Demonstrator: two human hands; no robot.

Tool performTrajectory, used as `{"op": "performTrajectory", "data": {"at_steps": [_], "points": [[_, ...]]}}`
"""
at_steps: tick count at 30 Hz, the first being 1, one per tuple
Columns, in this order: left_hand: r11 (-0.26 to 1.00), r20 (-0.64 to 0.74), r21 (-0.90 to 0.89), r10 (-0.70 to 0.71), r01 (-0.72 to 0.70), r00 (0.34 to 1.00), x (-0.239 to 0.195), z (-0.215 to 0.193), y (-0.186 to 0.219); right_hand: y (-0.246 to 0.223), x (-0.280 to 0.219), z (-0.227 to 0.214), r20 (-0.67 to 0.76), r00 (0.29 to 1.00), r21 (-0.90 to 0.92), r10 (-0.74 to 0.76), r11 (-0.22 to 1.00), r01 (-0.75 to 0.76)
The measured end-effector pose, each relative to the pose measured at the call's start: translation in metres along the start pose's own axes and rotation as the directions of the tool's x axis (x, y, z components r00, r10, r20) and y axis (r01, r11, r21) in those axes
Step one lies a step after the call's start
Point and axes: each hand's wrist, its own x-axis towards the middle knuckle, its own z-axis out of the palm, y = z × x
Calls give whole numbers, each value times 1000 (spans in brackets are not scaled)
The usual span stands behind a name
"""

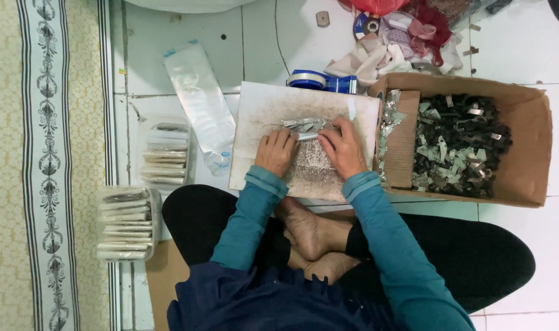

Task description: The person picks up metal clips from a cardboard box, places them inside a plastic bag, and then seals the bag with tape.

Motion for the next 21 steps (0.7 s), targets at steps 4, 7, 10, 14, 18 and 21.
{"op": "performTrajectory", "data": {"at_steps": [4,7,10,14,18,21], "points": [[999,-33,45,-19,20,999,1,4,0,-6,5,-3,20,998,22,60,998,-60],[997,-33,-30,-70,69,997,-6,12,-3,-6,5,-3,71,982,94,177,978,-183],[983,-10,-107,-153,151,988,-3,9,-3,1,4,2,130,958,132,257,953,-273],[947,28,-208,-242,243,970,3,-3,-2,10,10,4,327,842,62,429,879,-472],[909,91,-286,-290,304,953,6,-11,-1,17,19,-1,443,762,16,472,846,-533],[930,101,-243,-258,275,961,4,-14,0,23,20,3,455,753,8,475,844,-537]]}}
